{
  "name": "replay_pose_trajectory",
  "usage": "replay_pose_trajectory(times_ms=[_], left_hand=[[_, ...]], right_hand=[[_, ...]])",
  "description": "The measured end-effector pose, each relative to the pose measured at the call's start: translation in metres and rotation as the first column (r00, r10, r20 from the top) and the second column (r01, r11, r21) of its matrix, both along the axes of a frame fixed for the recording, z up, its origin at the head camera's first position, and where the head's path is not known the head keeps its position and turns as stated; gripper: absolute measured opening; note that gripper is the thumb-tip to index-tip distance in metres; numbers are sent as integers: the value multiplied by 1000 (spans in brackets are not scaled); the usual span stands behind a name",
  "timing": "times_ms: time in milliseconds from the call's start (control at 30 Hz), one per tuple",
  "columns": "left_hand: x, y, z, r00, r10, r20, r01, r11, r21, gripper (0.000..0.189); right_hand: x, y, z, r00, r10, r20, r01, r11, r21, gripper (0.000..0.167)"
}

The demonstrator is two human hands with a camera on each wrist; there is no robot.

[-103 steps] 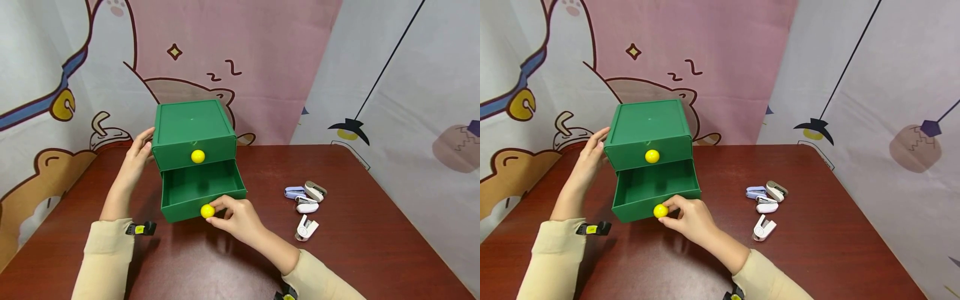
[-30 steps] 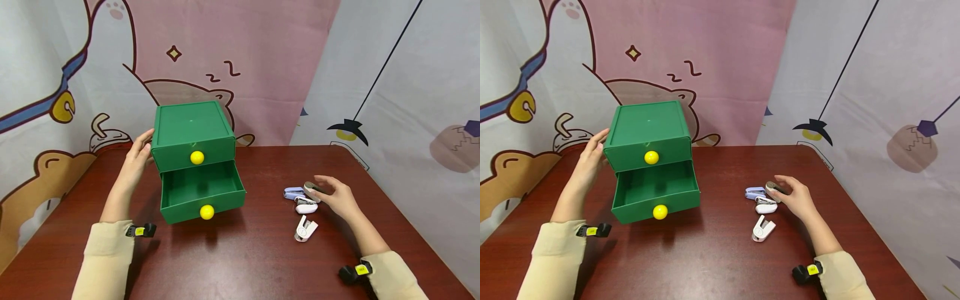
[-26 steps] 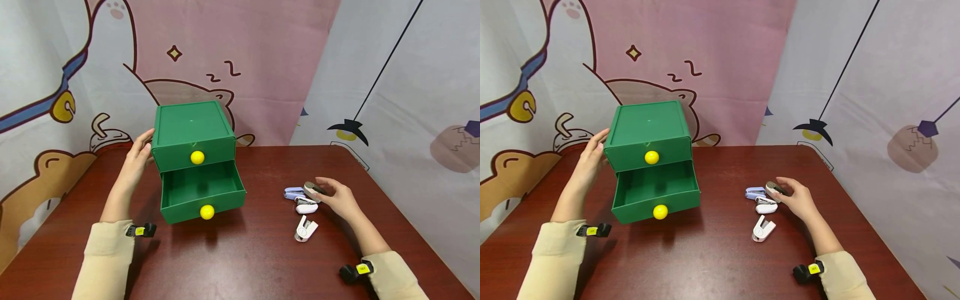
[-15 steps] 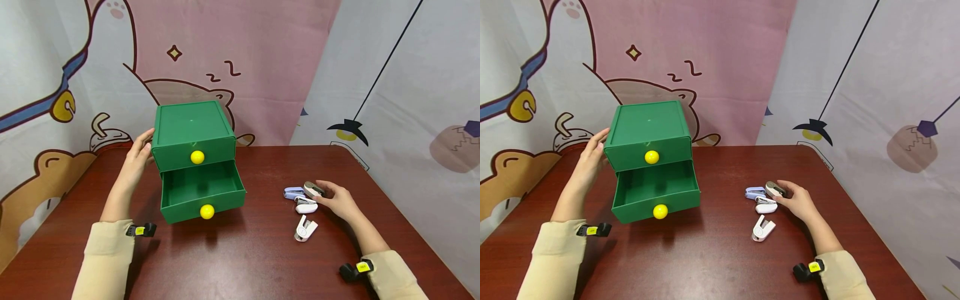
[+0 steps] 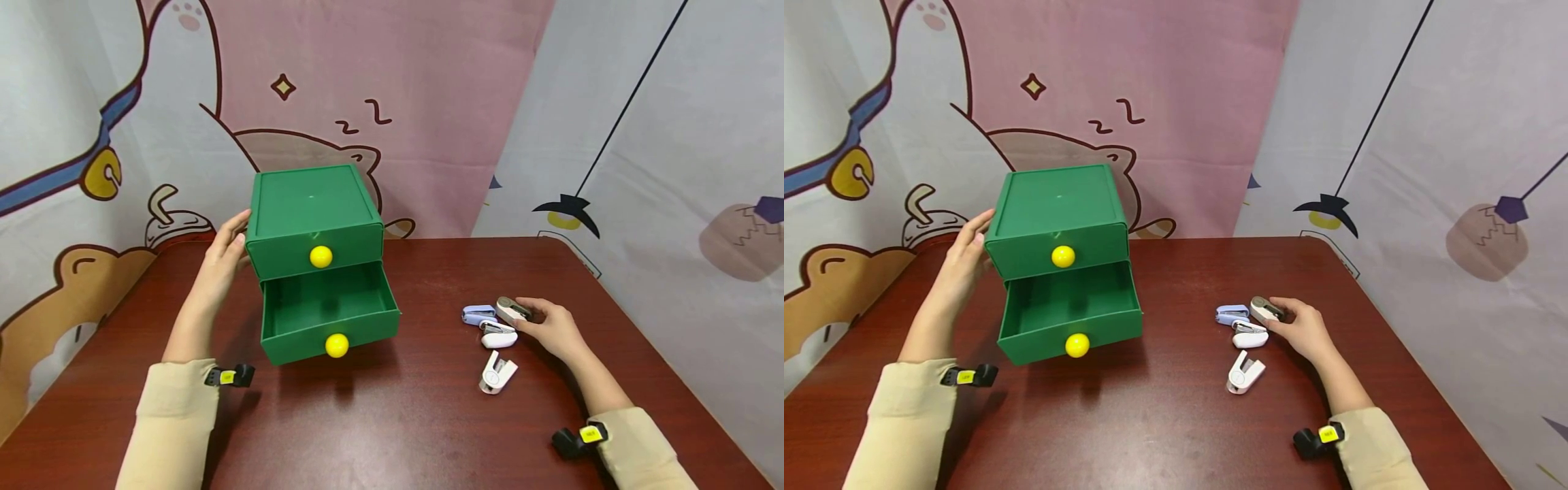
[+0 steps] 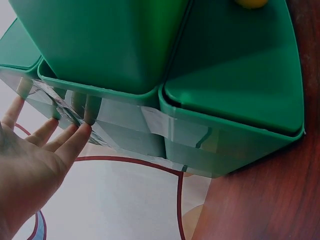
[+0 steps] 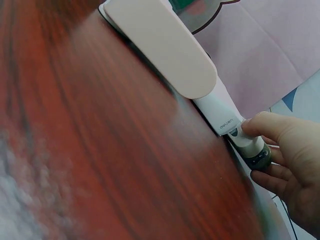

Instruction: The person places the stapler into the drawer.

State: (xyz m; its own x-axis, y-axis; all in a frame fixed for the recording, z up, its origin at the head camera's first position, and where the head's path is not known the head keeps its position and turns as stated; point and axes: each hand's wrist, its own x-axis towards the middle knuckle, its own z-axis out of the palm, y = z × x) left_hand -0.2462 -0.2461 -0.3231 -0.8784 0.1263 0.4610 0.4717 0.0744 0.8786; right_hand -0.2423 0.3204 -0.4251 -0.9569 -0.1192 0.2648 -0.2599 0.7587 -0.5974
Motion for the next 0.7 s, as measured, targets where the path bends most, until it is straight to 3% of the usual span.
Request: replay_pose_trajectory(times_ms=[367, 700], left_hand=[[0, 0, 0, 1000, 0, 6, 0, 1000, -2, 50], [1, 0, 1, 1000, 14, 17, -13, 1000, -1, 50]], right_hand=[[2, -9, 9, 996, -27, -87, 22, 998, -63, 43], [8, -36, 33, 987, 4, -164, -20, 995, -100, 42]])
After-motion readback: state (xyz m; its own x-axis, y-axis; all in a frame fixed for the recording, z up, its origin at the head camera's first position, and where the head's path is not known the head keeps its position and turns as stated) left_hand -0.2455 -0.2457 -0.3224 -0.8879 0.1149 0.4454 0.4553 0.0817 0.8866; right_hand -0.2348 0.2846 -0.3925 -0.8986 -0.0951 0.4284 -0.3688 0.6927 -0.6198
